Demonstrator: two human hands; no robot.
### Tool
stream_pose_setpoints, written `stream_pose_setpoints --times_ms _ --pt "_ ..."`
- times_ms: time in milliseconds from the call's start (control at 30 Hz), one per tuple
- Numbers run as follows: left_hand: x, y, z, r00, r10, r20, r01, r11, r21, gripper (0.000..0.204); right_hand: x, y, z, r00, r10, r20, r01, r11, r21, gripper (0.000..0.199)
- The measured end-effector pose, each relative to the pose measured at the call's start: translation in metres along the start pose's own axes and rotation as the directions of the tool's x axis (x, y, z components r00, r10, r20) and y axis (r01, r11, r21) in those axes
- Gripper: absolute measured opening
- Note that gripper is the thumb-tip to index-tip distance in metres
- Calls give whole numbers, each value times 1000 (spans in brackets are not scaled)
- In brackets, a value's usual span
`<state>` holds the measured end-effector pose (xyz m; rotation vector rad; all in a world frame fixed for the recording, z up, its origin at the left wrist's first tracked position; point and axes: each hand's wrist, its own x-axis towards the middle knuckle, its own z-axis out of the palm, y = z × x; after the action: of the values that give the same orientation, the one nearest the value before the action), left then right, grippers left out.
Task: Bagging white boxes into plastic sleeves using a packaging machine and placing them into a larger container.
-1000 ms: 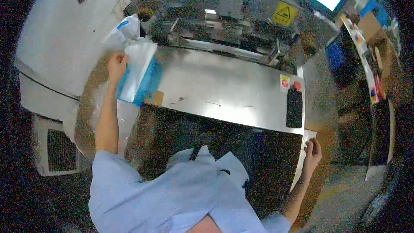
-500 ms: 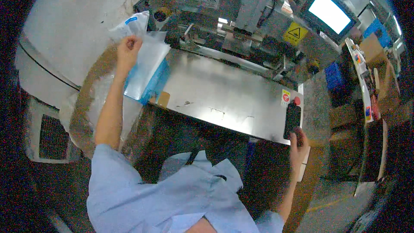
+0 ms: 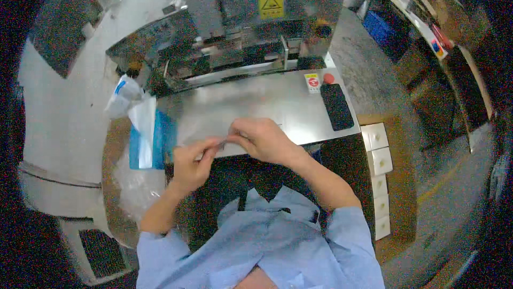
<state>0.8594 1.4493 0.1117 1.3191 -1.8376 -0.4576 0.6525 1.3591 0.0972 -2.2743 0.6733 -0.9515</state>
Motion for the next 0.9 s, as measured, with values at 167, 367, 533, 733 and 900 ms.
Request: stream_pose_setpoints --times_ms 167,367,533,733,900 --pt "-49 -18 28 846 -507 165 509 675 -534 10 -31 4 5 996 -94 -10 93 995 -39 15" --pt "-78 -35 64 770 -609 191 623 653 -431 17 -61 12 25 977 -204 54 209 973 -95 18" --pt "-34 -20 45 966 222 133 -228 973 32 44 -68 19 26 964 -149 218 193 962 -195 13" --pt "-26 -48 50 833 20 553 -63 996 60 23 -74 30 18 954 -69 291 126 976 -181 10" --pt "-66 -52 41 524 -41 851 92 996 -9 16 -123 29 5 750 122 651 -198 979 44 14"
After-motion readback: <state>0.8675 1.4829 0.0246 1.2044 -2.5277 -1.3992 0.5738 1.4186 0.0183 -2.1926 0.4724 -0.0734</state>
